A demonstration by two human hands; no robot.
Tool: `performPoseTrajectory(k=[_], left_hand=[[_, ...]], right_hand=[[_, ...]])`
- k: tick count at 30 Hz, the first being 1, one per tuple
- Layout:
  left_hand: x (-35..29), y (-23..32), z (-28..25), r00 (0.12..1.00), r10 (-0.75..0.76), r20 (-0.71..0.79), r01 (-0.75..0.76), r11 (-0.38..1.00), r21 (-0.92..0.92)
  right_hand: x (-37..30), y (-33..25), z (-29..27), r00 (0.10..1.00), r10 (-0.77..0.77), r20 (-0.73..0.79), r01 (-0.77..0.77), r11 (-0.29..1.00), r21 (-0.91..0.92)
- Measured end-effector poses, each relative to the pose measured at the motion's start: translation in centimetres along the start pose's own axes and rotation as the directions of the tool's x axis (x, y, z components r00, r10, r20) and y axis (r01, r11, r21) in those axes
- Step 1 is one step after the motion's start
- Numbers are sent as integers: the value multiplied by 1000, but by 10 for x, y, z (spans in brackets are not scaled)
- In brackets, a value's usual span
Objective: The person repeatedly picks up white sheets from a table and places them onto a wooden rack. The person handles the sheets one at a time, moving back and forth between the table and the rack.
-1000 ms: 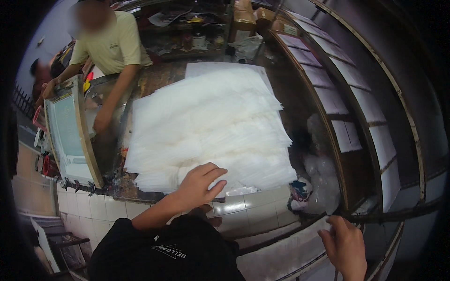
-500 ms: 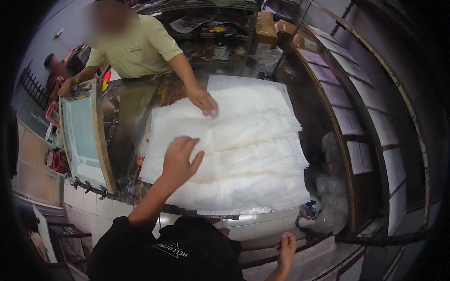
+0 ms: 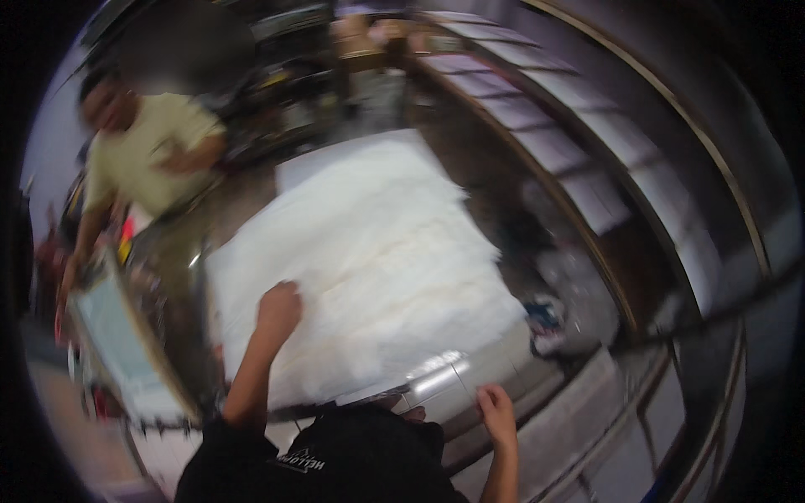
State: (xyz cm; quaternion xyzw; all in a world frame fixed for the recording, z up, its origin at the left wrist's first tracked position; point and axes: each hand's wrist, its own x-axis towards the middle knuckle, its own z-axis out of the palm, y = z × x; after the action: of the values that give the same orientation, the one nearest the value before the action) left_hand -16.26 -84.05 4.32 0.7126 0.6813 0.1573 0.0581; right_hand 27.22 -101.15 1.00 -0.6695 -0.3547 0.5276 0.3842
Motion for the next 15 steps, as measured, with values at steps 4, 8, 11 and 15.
performPoseTrajectory(k=[4,8,11,15], left_hand=[[-3,33,-14,921,223,-320,-273,955,-121],[-21,106,-36,943,284,-176,-327,890,-317],[-34,151,-30,911,400,-99,-395,780,-486],[-36,194,-16,808,573,-136,-537,623,-569]], right_hand=[[15,-55,30,972,-183,147,173,982,76],[24,-132,83,794,-480,374,518,855,-2],[23,-158,95,686,-576,446,665,744,-62],[16,-166,70,739,-539,404,659,702,-270]])
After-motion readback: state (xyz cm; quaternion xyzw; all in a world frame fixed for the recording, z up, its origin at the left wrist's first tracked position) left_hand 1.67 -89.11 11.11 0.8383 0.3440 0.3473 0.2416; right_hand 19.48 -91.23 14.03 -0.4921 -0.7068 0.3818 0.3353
